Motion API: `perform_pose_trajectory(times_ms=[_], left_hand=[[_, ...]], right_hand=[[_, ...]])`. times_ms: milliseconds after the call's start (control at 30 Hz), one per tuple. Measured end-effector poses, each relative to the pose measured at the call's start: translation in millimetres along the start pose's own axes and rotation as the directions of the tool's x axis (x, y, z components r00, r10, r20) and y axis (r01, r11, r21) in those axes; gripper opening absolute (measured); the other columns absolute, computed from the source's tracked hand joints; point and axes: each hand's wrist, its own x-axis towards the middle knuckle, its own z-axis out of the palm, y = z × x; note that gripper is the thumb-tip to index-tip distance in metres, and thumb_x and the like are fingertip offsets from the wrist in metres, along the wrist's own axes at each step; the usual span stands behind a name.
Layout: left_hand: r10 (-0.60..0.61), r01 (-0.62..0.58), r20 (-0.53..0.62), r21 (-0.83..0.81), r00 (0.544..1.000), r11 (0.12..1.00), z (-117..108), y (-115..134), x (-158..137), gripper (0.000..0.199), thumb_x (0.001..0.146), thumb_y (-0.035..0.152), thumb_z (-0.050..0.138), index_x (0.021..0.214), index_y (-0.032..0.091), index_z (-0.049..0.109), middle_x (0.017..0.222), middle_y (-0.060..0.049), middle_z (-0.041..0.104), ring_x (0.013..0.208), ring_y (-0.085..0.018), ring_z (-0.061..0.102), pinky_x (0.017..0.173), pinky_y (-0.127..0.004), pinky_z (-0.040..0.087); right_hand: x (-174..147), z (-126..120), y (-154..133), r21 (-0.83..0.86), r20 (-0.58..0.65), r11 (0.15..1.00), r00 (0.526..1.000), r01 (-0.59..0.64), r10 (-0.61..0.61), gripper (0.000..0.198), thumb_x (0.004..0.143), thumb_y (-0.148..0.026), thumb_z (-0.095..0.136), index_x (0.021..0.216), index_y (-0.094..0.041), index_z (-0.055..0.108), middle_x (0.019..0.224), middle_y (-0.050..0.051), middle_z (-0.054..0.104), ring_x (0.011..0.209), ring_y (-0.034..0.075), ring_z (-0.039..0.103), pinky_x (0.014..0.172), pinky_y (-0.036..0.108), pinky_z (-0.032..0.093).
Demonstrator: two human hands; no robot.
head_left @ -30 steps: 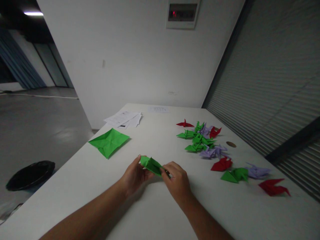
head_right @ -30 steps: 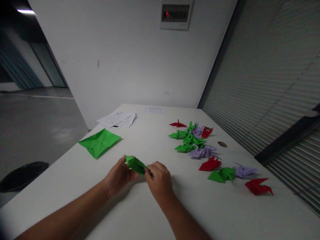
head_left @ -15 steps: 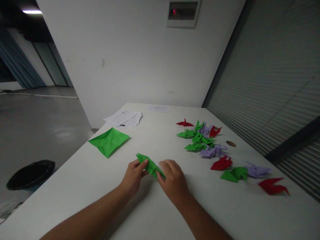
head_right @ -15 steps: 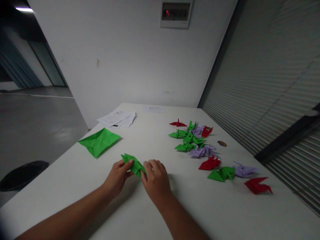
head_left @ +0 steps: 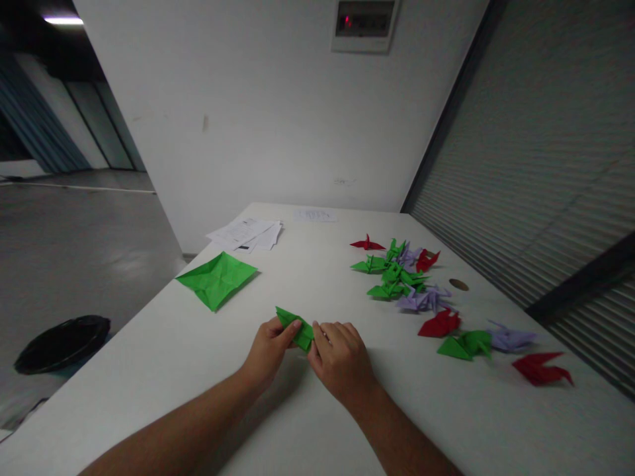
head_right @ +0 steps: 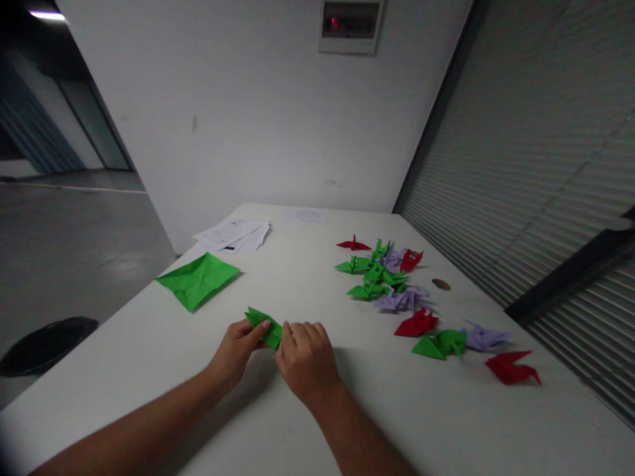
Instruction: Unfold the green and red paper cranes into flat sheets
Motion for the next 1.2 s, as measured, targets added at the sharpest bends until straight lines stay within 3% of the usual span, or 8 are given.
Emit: perform_pose_trajectory(times_ms=[300,500,567,633,733,800,1033,1200], left_hand=[[-0.061,0.057,0.086,0.041,0.994,0.998,-3.4,7.2,2.0,0.037,0.079,0.048,0.082,0.078,0.012,0.074,0.073,-0.005,0.068,0.069,-0.017,0.062,0.072,-0.033,0.055],[-0.110,0.102,0.113,0.075,0.988,0.992,-8.4,4.4,5.4,0.040,0.078,0.051,0.082,0.077,0.013,0.072,0.070,-0.003,0.065,0.066,-0.016,0.059,0.068,-0.031,0.053],[-0.082,0.068,0.116,0.121,0.990,0.990,-9.4,2.4,6.1,0.039,0.079,0.052,0.080,0.076,0.014,0.071,0.068,-0.001,0.062,0.064,-0.015,0.057,0.065,-0.029,0.050],[0.014,-0.042,0.131,0.211,0.991,0.977,-9.9,1.5,6.2,0.037,0.082,0.051,0.078,0.073,0.015,0.071,0.068,-0.001,0.061,0.064,-0.015,0.055,0.062,-0.027,0.047],[0.196,-0.262,0.198,0.403,0.960,0.877,-9.7,3.2,4.9,0.034,0.088,0.046,0.072,0.070,0.018,0.074,0.072,-0.003,0.063,0.068,-0.017,0.055,0.064,-0.027,0.045],[0.253,-0.339,0.234,0.489,0.939,0.804,-8.8,5.4,3.4,0.034,0.091,0.043,0.069,0.068,0.019,0.076,0.071,-0.004,0.063,0.070,-0.018,0.056,0.065,-0.028,0.044],[0.288,-0.386,0.262,0.517,0.921,0.764,-2.8,13.4,-1.9,0.030,0.092,0.041,0.068,0.070,0.023,0.080,0.075,-0.007,0.068,0.074,-0.021,0.061,0.070,-0.031,0.045],[0.286,-0.378,0.257,0.469,0.923,0.798,1.8,19.9,-5.1,0.027,0.090,0.040,0.071,0.070,0.025,0.080,0.077,-0.007,0.069,0.076,-0.022,0.062,0.073,-0.032,0.046]], right_hand=[[-2.0,-6.7,12.3,0.311,0.236,0.946,0.972,-0.094,0.019,0.023,0.095,-0.012,0.056,0.113,-0.014,0.069,0.091,0.007,0.071,0.083,0.019,0.067,0.077,0.029,0.052],[-0.5,-7.7,14.3,0.423,0.289,0.899,0.957,-0.110,-0.019,0.017,0.095,-0.010,0.056,0.085,-0.019,0.065,0.080,0.001,0.065,0.074,0.015,0.062,0.071,0.025,0.046],[-0.7,-6.2,11.5,0.411,0.267,0.903,0.964,-0.126,0.013,0.013,0.095,-0.012,0.057,0.087,-0.019,0.066,0.080,0.002,0.065,0.075,0.016,0.062,0.071,0.026,0.045],[-1.2,-4.4,7.5,0.372,0.240,0.916,0.969,-0.150,0.062,0.010,0.095,-0.017,0.059,0.087,-0.018,0.066,0.079,0.002,0.064,0.075,0.016,0.061,0.071,0.027,0.043],[-2.7,-0.5,1.2,0.264,0.204,0.948,0.971,-0.176,0.123,0.017,0.092,-0.018,0.061,0.076,-0.019,0.062,0.073,0.000,0.061,0.068,0.016,0.058,0.067,0.028,0.038],[-3.8,2.4,-2.0,0.197,0.183,0.963,0.972,-0.185,0.149,0.019,0.090,-0.014,0.060,0.071,-0.019,0.060,0.070,0.000,0.059,0.065,0.015,0.056,0.065,0.028,0.036],[-3.5,3.3,-10.4,0.060,0.147,0.980,0.973,-0.188,0.177,0.015,0.085,-0.014,0.061,0.071,-0.020,0.062,0.069,0.002,0.061,0.063,0.016,0.056,0.062,0.030,0.034],[-2.1,0.9,-15.3,0.015,0.126,0.980,0.973,-0.199,0.196,0.015,0.083,-0.015,0.062,0.070,-0.020,0.061,0.068,0.003,0.062,0.061,0.017,0.057,0.060,0.032,0.033]])
